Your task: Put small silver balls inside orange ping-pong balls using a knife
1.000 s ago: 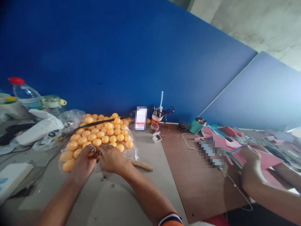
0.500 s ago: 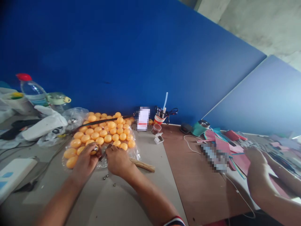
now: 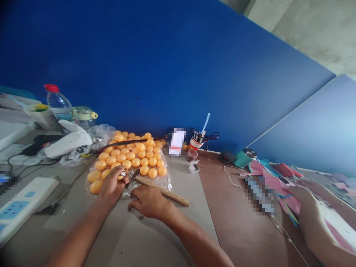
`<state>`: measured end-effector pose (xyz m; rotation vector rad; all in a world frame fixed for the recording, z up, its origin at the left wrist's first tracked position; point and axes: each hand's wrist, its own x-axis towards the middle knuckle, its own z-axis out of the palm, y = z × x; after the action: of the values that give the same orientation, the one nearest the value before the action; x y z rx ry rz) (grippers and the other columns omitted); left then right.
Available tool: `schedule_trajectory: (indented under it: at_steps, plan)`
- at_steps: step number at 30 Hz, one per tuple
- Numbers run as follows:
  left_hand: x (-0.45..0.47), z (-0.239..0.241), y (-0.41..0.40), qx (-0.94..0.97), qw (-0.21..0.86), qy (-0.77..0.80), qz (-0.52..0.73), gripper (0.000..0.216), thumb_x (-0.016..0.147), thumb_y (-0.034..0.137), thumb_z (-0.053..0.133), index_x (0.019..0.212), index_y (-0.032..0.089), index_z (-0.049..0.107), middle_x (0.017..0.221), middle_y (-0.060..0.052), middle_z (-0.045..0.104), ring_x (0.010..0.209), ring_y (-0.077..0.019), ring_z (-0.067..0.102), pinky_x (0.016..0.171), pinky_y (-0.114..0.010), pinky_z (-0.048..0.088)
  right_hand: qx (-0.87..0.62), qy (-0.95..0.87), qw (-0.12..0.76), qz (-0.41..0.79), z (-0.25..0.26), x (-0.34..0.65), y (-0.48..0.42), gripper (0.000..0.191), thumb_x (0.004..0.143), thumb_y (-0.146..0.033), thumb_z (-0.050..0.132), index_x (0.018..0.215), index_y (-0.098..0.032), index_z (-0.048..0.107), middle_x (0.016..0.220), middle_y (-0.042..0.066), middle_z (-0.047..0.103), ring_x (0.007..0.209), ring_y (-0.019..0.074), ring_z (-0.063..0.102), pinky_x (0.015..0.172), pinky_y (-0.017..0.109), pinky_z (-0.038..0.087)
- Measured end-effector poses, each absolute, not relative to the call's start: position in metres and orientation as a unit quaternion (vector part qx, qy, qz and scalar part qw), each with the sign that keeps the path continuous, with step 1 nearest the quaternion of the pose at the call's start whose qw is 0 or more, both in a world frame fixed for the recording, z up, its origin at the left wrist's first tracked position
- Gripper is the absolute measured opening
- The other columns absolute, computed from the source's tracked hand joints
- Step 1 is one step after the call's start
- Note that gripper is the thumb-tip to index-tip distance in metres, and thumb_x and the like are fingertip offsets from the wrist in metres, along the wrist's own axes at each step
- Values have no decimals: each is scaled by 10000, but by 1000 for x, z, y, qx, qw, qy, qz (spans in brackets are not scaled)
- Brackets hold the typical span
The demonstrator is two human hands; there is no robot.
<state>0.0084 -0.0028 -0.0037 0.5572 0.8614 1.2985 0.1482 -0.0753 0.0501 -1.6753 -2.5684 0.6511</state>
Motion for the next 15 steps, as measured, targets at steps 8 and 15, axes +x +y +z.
schedule_trajectory:
  at_steps: [8,15]
  plan:
    - [9,-9,-2,248,681,374,579,254,659,320,739,688,174,534,673,26,571,479,-69,470,468,-221,351,-479,-866,-31,138,28,151,-88,168,917,-192,500,977,-142,648,995,95,676,982,213,594,820,298,485]
    - [8,-8,-3,244,684,372,577,294,639,337,758,726,166,535,685,32,580,485,-68,480,468,-212,339,-491,-861,-33,126,18,146,-84,202,864,-111,494,976,-141,659,992,96,671,892,201,621,778,291,492]
